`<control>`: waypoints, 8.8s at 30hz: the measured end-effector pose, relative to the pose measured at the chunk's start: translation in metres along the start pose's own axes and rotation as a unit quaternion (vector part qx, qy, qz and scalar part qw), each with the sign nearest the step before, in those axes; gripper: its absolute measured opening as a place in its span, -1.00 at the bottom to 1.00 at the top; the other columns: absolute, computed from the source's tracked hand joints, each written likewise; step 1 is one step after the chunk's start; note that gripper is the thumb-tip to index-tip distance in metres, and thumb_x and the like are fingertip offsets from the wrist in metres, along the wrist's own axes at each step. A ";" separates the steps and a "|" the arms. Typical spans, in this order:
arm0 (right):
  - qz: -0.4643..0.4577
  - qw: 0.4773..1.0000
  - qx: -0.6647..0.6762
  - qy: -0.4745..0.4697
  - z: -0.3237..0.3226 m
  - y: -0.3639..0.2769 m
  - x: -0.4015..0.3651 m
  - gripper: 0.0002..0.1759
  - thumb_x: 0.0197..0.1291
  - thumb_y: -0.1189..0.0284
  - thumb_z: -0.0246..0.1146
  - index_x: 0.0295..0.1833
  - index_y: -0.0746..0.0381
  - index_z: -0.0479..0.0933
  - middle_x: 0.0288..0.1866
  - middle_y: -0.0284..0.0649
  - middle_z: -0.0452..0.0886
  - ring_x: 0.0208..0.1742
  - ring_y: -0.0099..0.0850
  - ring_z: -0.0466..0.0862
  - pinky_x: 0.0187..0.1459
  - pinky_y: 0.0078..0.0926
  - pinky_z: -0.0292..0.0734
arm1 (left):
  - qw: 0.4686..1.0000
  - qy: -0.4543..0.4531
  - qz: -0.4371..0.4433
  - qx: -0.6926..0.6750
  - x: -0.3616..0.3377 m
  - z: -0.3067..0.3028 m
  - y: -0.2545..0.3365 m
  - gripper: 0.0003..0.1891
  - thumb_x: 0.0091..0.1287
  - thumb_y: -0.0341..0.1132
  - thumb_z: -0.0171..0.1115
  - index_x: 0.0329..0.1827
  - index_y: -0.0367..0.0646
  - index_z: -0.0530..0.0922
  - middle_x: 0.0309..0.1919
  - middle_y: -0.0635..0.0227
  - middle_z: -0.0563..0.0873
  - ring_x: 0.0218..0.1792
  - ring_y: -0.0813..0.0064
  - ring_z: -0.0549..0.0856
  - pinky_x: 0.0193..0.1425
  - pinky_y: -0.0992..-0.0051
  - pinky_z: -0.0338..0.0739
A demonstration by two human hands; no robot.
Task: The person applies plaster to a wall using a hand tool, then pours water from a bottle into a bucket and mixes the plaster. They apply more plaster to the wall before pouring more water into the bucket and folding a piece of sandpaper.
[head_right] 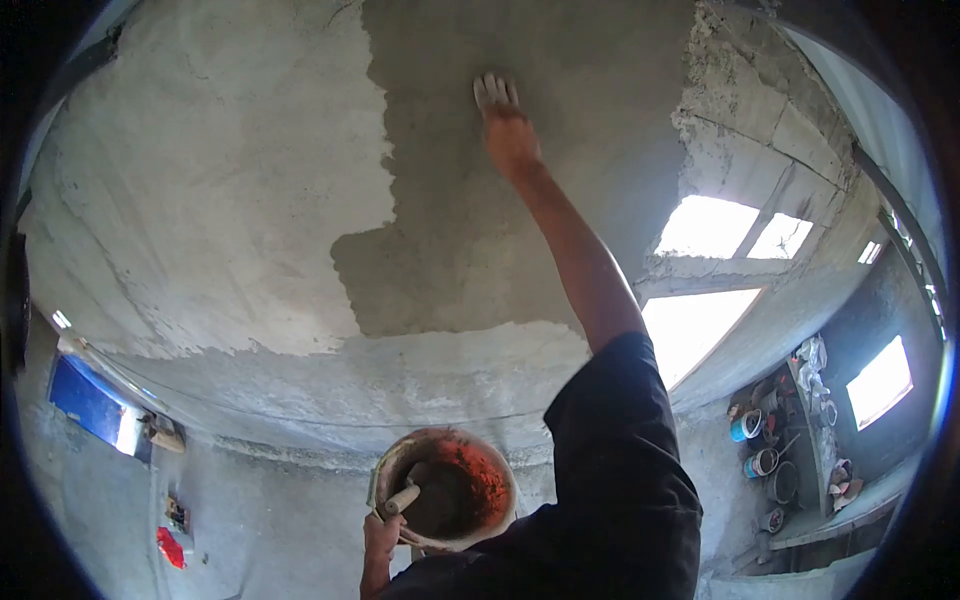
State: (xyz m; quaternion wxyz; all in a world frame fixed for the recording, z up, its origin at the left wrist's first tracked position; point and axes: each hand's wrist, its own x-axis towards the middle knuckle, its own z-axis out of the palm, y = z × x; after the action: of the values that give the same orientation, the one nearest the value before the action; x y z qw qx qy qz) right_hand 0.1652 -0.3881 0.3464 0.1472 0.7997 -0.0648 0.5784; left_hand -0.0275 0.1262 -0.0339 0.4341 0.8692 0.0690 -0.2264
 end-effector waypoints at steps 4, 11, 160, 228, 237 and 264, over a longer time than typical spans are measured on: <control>0.139 0.952 0.151 -0.227 -0.018 -0.026 -0.123 -0.38 0.00 0.67 0.05 0.27 0.16 0.36 0.21 0.04 0.42 0.11 -0.06 0.53 0.10 -0.22 0.50 | 1.000 -0.015 0.017 -0.001 -0.004 -0.004 0.015 -0.70 -0.07 -0.41 0.26 -0.30 -0.47 0.58 -0.47 0.09 0.68 -0.47 0.34 0.68 -0.38 0.36 0.55; 0.575 0.589 0.483 -0.299 -0.141 -0.089 -0.353 -0.62 0.16 0.58 0.09 0.12 0.33 0.49 0.02 -0.07 0.61 -0.01 -0.39 0.60 0.03 -0.55 0.44 | 0.997 -0.063 0.041 -0.032 -0.002 0.013 0.012 -0.71 -0.04 -0.34 0.25 -0.32 -0.42 0.59 -0.51 0.09 0.68 -0.43 0.27 0.71 -0.33 0.28 0.54; 0.673 0.524 0.285 -0.438 -0.320 -0.165 -0.522 -0.72 0.18 0.39 0.23 -0.07 0.35 0.57 -0.24 -0.14 0.68 -0.36 -0.40 0.68 -0.49 -0.47 0.65 | 0.850 -0.334 0.215 -0.347 -0.042 0.065 0.135 -0.70 0.02 -0.26 0.39 -0.26 -0.24 0.56 -0.37 0.39 0.65 -0.35 0.59 0.62 -0.21 0.50 0.51; 0.401 0.542 0.509 -0.535 -0.228 -0.161 -0.396 -0.70 0.19 0.31 0.18 -0.12 0.31 0.61 -0.33 -0.12 0.67 -0.36 -0.36 0.63 -0.33 -0.43 0.54 | 0.875 -0.256 0.223 -0.347 -0.005 0.002 0.090 -0.40 0.05 -0.11 0.37 0.10 -0.28 0.45 -0.03 0.24 0.62 0.01 0.37 0.57 0.13 0.44 0.39; 0.375 0.572 0.405 -0.606 -0.234 -0.169 -0.424 -0.71 0.10 0.28 0.28 -0.14 0.25 0.64 -0.24 -0.13 0.69 -0.17 -0.30 0.66 -0.03 -0.38 0.50 | 0.881 -0.327 0.219 -0.264 0.010 -0.010 0.084 -0.49 0.07 -0.18 0.36 0.03 -0.28 0.49 -0.12 0.28 0.65 -0.07 0.41 0.60 0.07 0.45 0.43; 0.467 0.599 0.446 -0.474 -0.281 -0.201 -0.417 -0.68 -0.07 0.28 0.42 -0.24 0.26 0.60 -0.34 -0.16 0.67 -0.31 -0.36 0.67 -0.23 -0.39 0.53 | 0.869 -0.330 0.128 -0.346 -0.006 -0.003 0.072 -0.41 -0.12 -0.30 0.33 0.05 -0.18 0.36 -0.20 0.19 0.57 -0.10 0.09 0.66 -0.13 0.22 0.60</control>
State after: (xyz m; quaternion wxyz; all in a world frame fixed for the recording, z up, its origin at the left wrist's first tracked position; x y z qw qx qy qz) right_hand -0.1689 -0.1379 0.0010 -0.5690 0.7886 -0.2239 0.0645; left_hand -0.0094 0.0852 0.0228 0.7295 0.5392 -0.1159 -0.4045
